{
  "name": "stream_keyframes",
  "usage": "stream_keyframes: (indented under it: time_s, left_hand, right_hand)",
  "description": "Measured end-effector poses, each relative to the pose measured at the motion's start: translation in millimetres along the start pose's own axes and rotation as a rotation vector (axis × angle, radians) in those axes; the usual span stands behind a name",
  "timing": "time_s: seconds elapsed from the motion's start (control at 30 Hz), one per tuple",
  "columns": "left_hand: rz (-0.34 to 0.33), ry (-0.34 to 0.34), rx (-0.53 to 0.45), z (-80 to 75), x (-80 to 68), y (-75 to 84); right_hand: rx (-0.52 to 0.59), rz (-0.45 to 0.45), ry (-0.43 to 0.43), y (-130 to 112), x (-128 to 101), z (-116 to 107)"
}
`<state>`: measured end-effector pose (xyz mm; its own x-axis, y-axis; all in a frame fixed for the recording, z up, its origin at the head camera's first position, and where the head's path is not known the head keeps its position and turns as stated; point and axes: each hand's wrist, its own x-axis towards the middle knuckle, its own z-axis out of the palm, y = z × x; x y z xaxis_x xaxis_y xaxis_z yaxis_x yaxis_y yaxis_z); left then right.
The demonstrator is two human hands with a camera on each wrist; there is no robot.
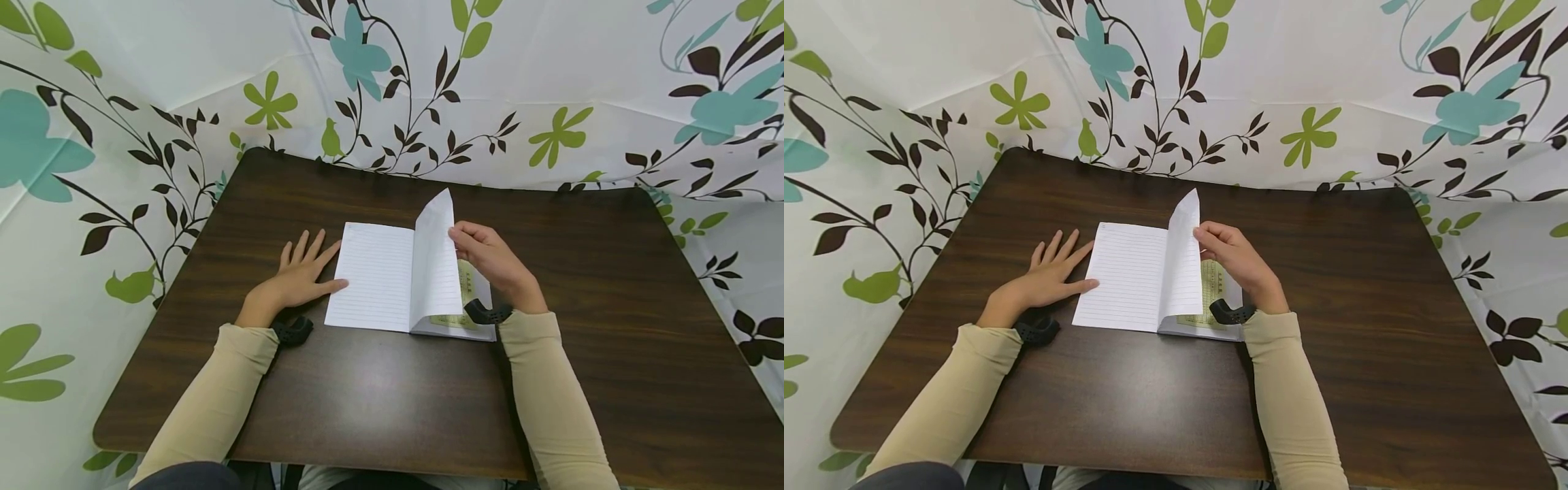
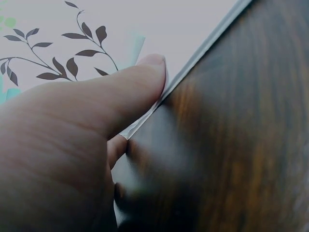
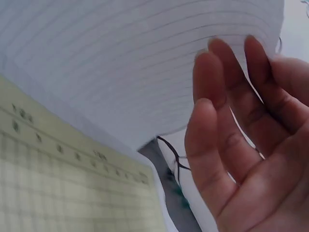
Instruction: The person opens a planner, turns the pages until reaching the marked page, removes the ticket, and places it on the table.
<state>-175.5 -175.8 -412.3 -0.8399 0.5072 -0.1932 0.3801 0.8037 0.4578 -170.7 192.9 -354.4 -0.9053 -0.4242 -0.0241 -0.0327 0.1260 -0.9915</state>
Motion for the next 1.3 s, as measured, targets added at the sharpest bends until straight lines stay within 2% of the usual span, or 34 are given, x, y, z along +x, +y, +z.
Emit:
stream_keyframes:
  time_s: [0.37, 0.73, 0.97, 1.3]
  left_hand:
    - [-0.013, -0.008, 0.009, -0.5, -1.1, -2.9]
    - [-0.022, -0.004, 0.017, 1.1, -0.1, -5.0]
    - [-0.033, -0.012, 0.02, 0.5, 2.4, -3.3]
    - [-0.031, -0.023, 0.012, -1.4, 0.7, -1.2]
  right_hand:
    - [-0.129, 0.051, 0.017, 0, 16, 35]
    - [-0.336, 0.095, 0.035, 3, 31, 71]
    - [-0.433, 0.079, 0.033, 8, 39, 84]
    - [-0.527, 0.124, 0.054, 3, 52, 102]
